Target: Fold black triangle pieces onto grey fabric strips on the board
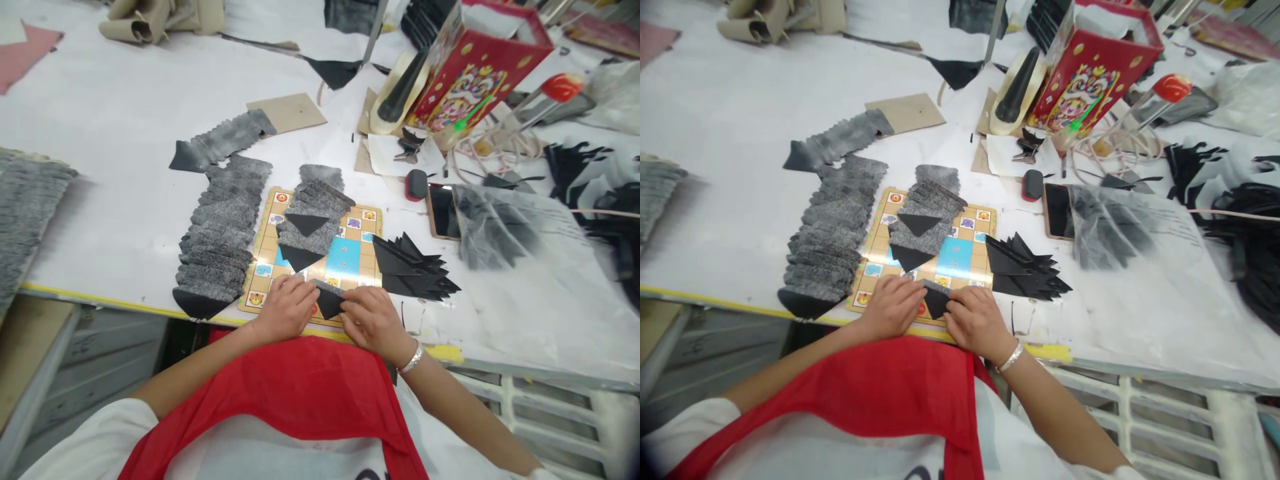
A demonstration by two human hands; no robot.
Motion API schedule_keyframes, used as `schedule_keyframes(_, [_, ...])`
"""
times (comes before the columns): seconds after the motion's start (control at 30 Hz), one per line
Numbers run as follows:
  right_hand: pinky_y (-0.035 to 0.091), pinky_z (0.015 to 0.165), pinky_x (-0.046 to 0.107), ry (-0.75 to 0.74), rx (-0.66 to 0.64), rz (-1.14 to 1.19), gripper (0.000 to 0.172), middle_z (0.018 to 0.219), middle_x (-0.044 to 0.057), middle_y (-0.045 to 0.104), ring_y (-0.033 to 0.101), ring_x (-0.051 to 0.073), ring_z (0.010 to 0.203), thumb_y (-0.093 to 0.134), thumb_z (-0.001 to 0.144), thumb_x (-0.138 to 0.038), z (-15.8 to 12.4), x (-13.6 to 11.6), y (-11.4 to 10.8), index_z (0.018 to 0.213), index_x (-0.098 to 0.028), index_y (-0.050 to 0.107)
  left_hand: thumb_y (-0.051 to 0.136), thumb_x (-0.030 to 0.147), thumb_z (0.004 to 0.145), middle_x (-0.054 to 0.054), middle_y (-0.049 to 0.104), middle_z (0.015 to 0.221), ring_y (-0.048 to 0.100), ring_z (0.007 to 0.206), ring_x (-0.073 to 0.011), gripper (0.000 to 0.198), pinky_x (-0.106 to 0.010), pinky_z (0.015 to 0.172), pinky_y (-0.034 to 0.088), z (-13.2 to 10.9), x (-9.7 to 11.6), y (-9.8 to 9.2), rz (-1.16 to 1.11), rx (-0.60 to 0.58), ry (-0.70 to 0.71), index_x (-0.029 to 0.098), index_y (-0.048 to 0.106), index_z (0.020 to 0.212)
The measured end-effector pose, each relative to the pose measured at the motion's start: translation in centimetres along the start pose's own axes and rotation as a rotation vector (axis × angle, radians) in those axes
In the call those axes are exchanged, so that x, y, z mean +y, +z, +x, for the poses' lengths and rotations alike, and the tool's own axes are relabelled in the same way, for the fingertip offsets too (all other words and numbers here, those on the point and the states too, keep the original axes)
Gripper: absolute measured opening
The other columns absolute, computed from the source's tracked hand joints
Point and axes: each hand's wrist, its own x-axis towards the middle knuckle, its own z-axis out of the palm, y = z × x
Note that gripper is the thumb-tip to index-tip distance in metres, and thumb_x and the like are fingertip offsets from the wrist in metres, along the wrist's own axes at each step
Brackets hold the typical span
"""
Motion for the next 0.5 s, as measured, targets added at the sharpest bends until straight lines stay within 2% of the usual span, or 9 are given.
schedule_keyframes(0.1, [0.038, 0.083, 0.035, 0.113, -0.001, -0.067, 0.013, 0.101, 0.009, 0.063, 0.053, 0.021, 0.093, 0.053, 0.087, -0.026, 2.2, -0.9, 0.6, 0.09, -0.016, 0.061, 0.047, 0.026, 0.087, -0.007, 0.063, 0.113, 0.053, 0.101, -0.0199, 0.029, -0.039, 0.091, 0.034, -1.1, 0.2, 1.1, 0.039, -0.05, 0.03, 0.017, 0.061, 0.111])
schedule_keyframes(0.2, [0.037, 0.072, 0.034, 0.268, -0.146, -0.195, 0.02, 0.093, 0.01, 0.061, 0.053, 0.024, 0.086, 0.057, 0.085, -0.033, 4.3, -1.6, 1.2, 0.094, -0.015, 0.058, 0.046, 0.028, 0.089, -0.007, 0.063, 0.115, 0.053, 0.1, -0.0198, 0.03, -0.039, 0.091, 0.035, -1.3, -0.1, 1.3, 0.071, -0.056, 0.044, 0.016, 0.06, 0.112])
schedule_keyframes(0.3, [0.032, 0.065, 0.032, 0.307, -0.281, -0.216, 0.019, 0.081, 0.007, 0.059, 0.052, 0.022, 0.077, 0.059, 0.084, -0.036, 5.4, -1.6, 1.4, 0.087, -0.017, 0.057, 0.047, 0.03, 0.089, -0.008, 0.062, 0.116, 0.053, 0.102, -0.0203, 0.031, -0.04, 0.09, 0.035, -1.3, -0.4, 1.2, 0.069, -0.061, 0.048, 0.016, 0.06, 0.114])
schedule_keyframes(0.37, [0.032, 0.066, 0.031, 0.291, -0.289, -0.179, 0.017, 0.081, 0.006, 0.058, 0.052, 0.022, 0.079, 0.06, 0.083, -0.035, 5.5, -1.3, 1.4, 0.084, -0.019, 0.056, 0.048, 0.031, 0.088, -0.008, 0.061, 0.118, 0.053, 0.104, -0.0207, 0.033, -0.04, 0.091, 0.035, -1.5, -0.5, 1.2, 0.059, -0.077, 0.042, 0.018, 0.059, 0.116])
schedule_keyframes(0.5, [0.035, 0.07, 0.028, 0.324, -0.206, -0.053, 0.015, 0.086, 0.005, 0.059, 0.053, 0.02, 0.083, 0.061, 0.083, -0.032, 4.9, -0.8, 1.8, 0.086, -0.018, 0.055, 0.05, 0.034, 0.087, -0.007, 0.06, 0.119, 0.052, 0.104, -0.0213, 0.032, -0.04, 0.092, 0.035, -1.7, -0.7, 1.1, 0.066, -0.077, 0.01, 0.022, 0.06, 0.115])
